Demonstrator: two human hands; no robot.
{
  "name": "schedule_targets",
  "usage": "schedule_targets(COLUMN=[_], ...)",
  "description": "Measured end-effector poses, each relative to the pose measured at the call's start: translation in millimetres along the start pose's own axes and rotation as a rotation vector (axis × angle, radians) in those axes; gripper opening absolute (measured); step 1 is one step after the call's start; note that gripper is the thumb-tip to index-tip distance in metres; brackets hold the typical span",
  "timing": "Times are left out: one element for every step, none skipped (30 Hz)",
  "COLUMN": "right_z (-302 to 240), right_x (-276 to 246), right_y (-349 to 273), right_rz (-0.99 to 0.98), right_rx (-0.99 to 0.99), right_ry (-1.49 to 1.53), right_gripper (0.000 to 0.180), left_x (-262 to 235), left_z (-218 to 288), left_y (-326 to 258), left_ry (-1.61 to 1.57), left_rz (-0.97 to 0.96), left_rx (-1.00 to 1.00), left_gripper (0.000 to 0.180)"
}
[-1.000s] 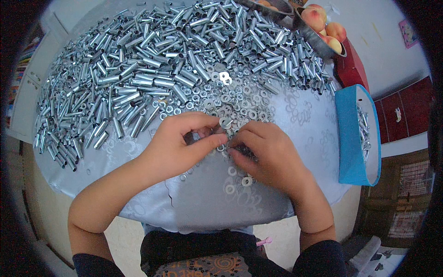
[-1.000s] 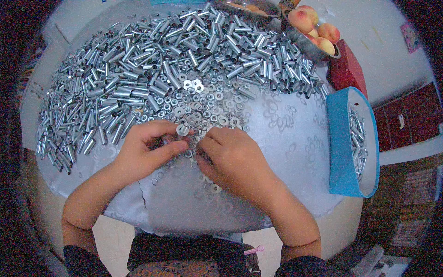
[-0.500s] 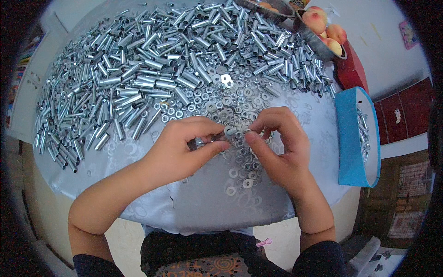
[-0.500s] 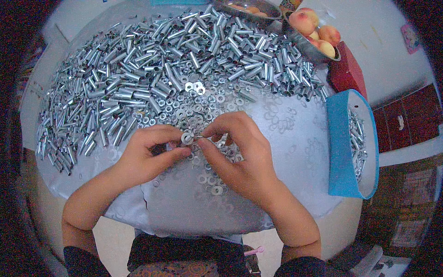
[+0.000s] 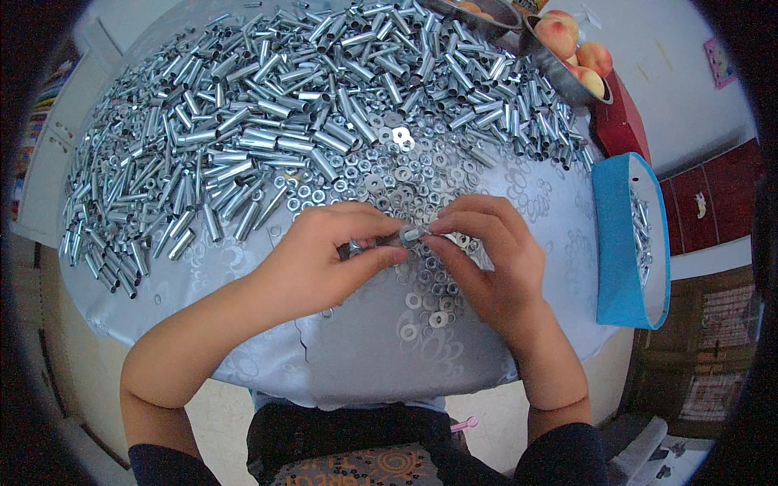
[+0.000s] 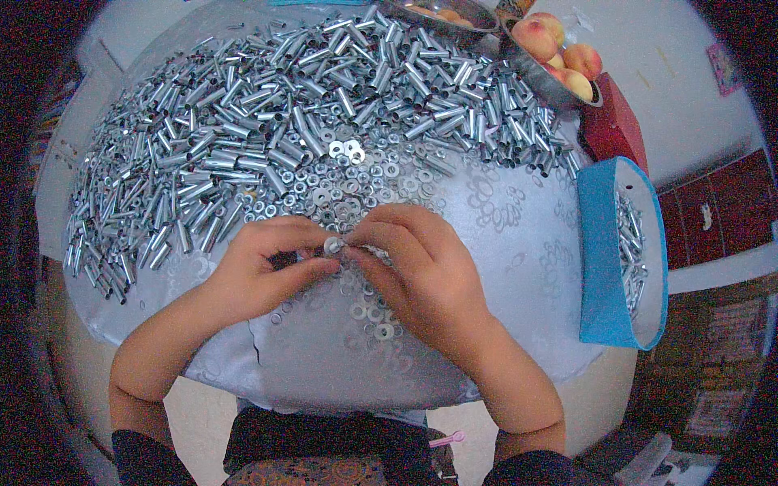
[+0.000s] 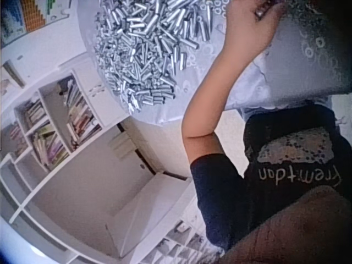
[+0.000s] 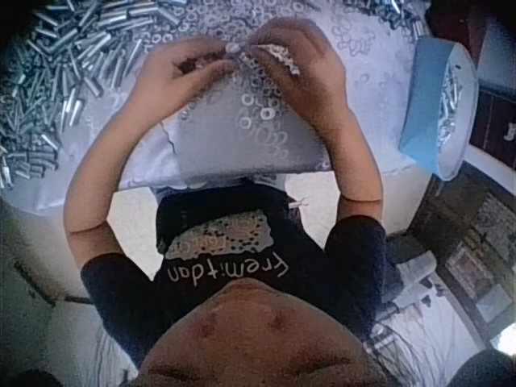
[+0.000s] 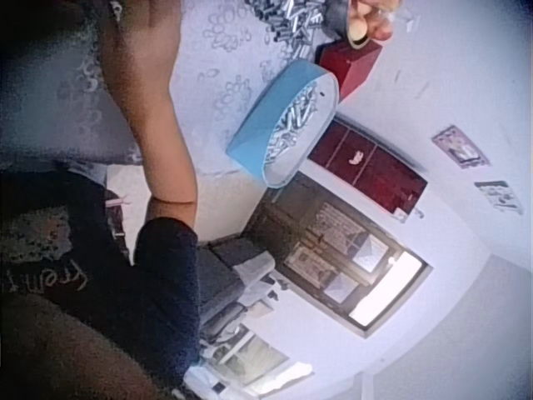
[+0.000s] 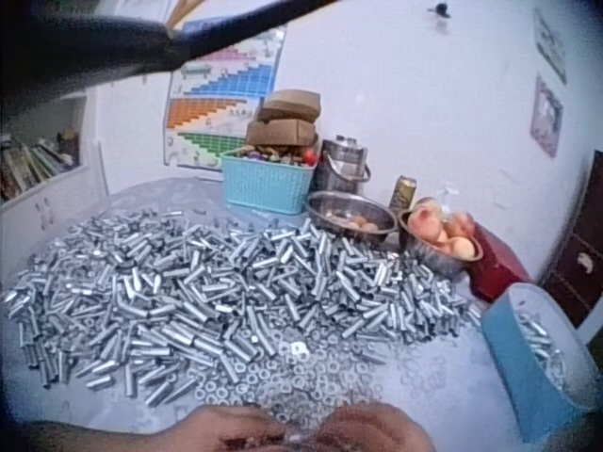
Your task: The person repeatedly picks up cylindrical metal sleeves and washers from a table, threads the washers onto the sleeves, and places the assembled units into a blue container. The process is repetitive and involves handling small metal parts by hand.
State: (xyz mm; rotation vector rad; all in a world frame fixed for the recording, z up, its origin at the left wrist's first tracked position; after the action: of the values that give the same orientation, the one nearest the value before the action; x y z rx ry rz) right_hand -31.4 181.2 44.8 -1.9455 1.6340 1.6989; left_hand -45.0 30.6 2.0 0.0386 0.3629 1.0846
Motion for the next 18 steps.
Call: schedule_targets(right_z=[0.4,0.4,0.2,-0.2,0.2,0.6,0.8,0.5,0.3,-0.4,-0.9,-2.0,-2.4,-1.6,-0.5,0.8,2.2,4.4], right_x=[1.6,2.4,2.9,2.9,3.4,3.9,4.3,4.2,3.7,3.2,2.3,1.4,1.3,1.6,2.2,2.3,3.1,3.9], right_y=[-1.2,-1.5,-1.7,-1.9,-2.3,-2.8,-2.9,-2.8,-2.5,-2.1,-1.3,-0.3,0.3,0.7,1.3,1.8,1.7,1.0], right_rz=[-0.018,-0.026,-0.034,-0.041,-0.049,-0.056,-0.062,-0.069,-0.077,-0.085,-0.083,-0.082,-0.082,-0.079,-0.076,-0.072,-0.082,-0.092], right_rx=[-0.01,-0.012,-0.014,-0.017,-0.014,-0.01,-0.006,-0.015,-0.023,-0.032,-0.019,-0.007,0.005,0.023,0.042,0.06,0.059,0.059], right_ry=[0.004,0.013,0.023,0.03,0.041,0.051,0.061,0.058,0.056,0.053,0.057,0.06,0.064,0.11,0.156,0.201,0.218,0.234], right_gripper=[0.022,0.022,0.023,0.023,0.022,0.022,0.021,0.021,0.021,0.02,0.02,0.021,0.021,0.021,0.021,0.021,0.021,0.022], left_x=[0.5,0.7,0.7,0.9,1.1,1.4,1.4,1.4,1.5,1.6,1.5,1.4,1.6,1.8,1.9,1.9,2.1,2.2], left_z=[-0.7,-1.3,-1.4,-1.0,-0.6,-0.1,0.4,1.0,1.5,1.8,1.3,-0.5,-2.4,-3.3,-4.1,-4.2,-4.6,-4.8], left_y=[-0.4,-0.6,-0.6,-0.6,-0.9,-1.2,-1.3,-1.3,-1.2,-1.1,-1.0,-1.0,-1.2,-1.6,-2.1,-2.0,-1.9,-1.7], left_ry=[-0.004,-0.004,-0.003,-0.002,0.0,0.003,0.007,0.004,0.001,-0.003,0.006,0.014,0.021,0.028,0.034,0.04,0.035,0.031], left_rz=[-0.002,-0.005,-0.009,-0.013,-0.014,-0.014,-0.016,-0.018,-0.02,-0.021,-0.025,-0.028,-0.03,-0.022,-0.013,-0.006,-0.009,-0.011], left_rx=[0.004,0.001,-0.002,-0.003,-0.005,-0.007,-0.008,-0.007,-0.007,-0.006,0.006,0.017,0.028,0.047,0.067,0.089,0.092,0.094], left_gripper=[0.023,0.023,0.023,0.023,0.023,0.023,0.023,0.023,0.023,0.023,0.023,0.023,0.023,0.023,0.023,0.023,0.023,0.023])
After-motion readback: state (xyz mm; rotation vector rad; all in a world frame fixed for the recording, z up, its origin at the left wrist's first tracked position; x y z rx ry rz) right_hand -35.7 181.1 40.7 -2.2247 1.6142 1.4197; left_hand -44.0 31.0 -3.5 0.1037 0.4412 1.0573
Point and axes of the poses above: each hand's wrist, its own y-axis towards the middle knuckle, its own x-axis out of the palm, z = x × y, the point moved 5 cm from there along y, towards the middle knuckle, and after that the axes turned 8 degrees about -y, right-handed, at the moved point
